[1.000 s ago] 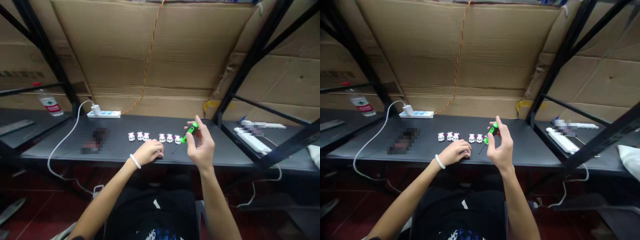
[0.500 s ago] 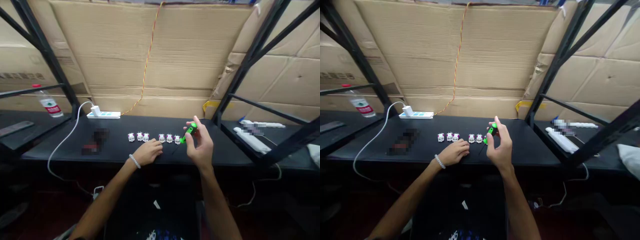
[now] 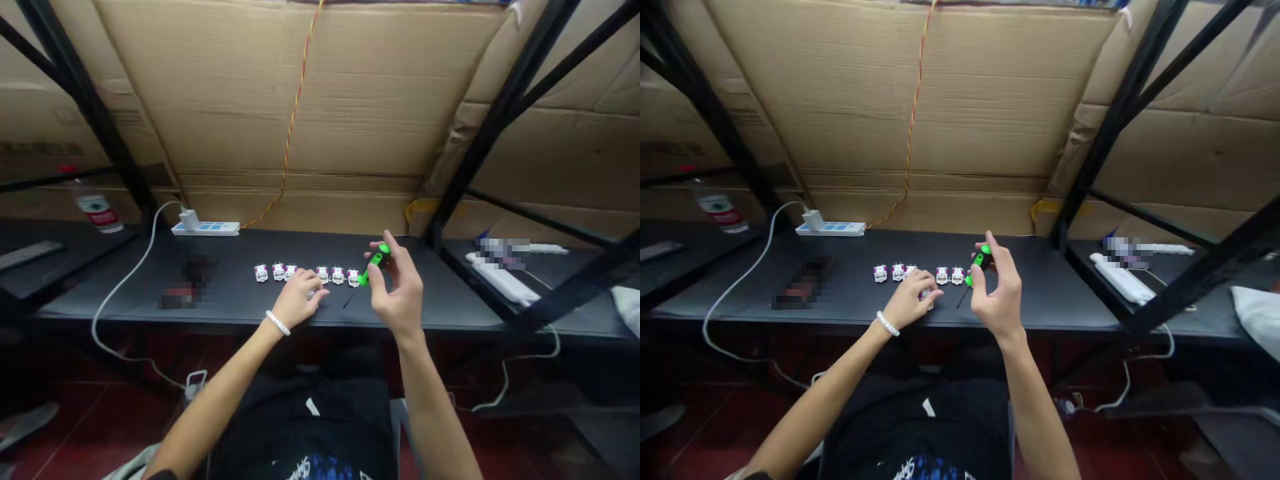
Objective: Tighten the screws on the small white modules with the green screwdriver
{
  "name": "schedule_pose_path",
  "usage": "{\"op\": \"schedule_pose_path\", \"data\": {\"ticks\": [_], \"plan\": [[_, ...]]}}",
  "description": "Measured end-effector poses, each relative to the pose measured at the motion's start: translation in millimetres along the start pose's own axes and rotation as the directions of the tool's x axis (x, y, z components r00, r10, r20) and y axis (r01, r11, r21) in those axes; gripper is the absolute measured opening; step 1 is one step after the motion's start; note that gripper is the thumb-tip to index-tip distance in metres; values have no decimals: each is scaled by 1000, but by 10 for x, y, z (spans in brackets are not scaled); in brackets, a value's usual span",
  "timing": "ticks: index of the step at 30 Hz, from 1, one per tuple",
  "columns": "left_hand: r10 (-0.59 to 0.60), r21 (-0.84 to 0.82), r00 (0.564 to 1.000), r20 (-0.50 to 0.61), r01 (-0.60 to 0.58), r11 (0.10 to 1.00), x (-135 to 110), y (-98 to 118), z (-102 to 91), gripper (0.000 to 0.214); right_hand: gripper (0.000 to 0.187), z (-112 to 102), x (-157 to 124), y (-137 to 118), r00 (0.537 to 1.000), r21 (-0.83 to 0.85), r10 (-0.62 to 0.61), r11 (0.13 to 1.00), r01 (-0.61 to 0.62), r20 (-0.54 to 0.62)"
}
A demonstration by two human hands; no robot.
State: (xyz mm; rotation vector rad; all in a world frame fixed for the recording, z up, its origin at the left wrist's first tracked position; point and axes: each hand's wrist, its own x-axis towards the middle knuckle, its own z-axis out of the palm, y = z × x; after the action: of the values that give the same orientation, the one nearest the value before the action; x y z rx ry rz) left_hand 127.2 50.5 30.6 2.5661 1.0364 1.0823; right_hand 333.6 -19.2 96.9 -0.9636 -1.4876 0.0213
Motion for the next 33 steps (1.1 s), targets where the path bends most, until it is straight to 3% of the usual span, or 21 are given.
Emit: {"op": "schedule_pose_path", "data": {"ticks": [4, 8, 11, 15, 25, 33], "plan": [[-53, 6, 998, 41, 53, 999, 29, -18, 25, 22, 59, 13, -4, 15, 1000, -12, 4, 1000, -3, 7], [-40, -70, 998, 53, 44, 997, 43, -118, -102, 23, 58, 16, -10, 41, 1000, -2, 7, 1000, -7, -13], [107, -164, 971, 214, -72, 984, -4, -260, -270, 26, 58, 29, -7, 71, 998, 36, 22, 999, -20, -62], [159, -205, 922, 353, -90, 975, -93, -405, -415, 28, 58, 85, -5, 101, 992, 112, 53, 993, -40, -111], [212, -302, 922, 323, -111, 947, -34, -429, -315, 24, 55, 332, -126, 119, 999, 161, 32, 987, -25, -44], [202, -339, 927, 316, -89, 937, -36, -461, -324, 25, 51, 371, -150, 86, 1000, 92, 24, 996, -23, -11]]}}
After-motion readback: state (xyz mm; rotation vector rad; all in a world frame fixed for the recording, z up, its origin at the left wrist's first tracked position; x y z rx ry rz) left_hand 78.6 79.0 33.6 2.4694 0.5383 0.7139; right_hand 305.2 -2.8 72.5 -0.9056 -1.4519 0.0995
